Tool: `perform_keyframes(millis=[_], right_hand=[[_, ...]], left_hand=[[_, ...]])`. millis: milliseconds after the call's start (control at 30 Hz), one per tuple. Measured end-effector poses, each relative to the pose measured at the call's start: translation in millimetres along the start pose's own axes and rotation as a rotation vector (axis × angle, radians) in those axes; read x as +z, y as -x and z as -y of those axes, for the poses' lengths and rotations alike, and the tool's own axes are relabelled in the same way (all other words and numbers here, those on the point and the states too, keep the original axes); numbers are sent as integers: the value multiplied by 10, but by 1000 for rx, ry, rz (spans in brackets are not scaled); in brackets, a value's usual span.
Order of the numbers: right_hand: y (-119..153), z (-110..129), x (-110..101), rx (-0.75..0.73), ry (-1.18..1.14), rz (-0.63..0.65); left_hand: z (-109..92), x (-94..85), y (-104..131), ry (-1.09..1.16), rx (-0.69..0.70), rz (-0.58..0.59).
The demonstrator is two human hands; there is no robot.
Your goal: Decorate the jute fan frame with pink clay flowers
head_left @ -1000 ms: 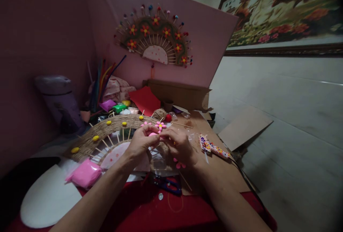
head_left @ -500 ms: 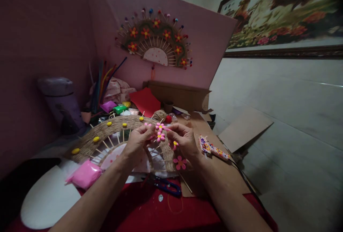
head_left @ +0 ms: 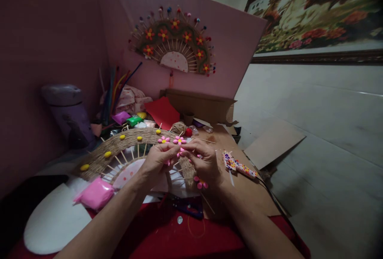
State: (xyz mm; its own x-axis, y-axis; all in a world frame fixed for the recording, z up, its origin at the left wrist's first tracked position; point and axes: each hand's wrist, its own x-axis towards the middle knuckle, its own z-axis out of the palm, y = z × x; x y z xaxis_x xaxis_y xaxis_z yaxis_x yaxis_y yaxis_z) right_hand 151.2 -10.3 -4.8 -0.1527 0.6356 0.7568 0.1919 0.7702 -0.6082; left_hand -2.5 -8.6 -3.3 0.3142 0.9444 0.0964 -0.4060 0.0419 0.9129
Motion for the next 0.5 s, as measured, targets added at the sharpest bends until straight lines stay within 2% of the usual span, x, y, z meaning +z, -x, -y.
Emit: perform_keyframes(millis=[300, 500], right_hand=[[24, 6, 5, -36, 50, -19], [18, -9, -14, -44, 102, 19]], left_hand=[[26, -4, -1, -36, -50, 21], [2, 16, 6, -3, -5, -20]])
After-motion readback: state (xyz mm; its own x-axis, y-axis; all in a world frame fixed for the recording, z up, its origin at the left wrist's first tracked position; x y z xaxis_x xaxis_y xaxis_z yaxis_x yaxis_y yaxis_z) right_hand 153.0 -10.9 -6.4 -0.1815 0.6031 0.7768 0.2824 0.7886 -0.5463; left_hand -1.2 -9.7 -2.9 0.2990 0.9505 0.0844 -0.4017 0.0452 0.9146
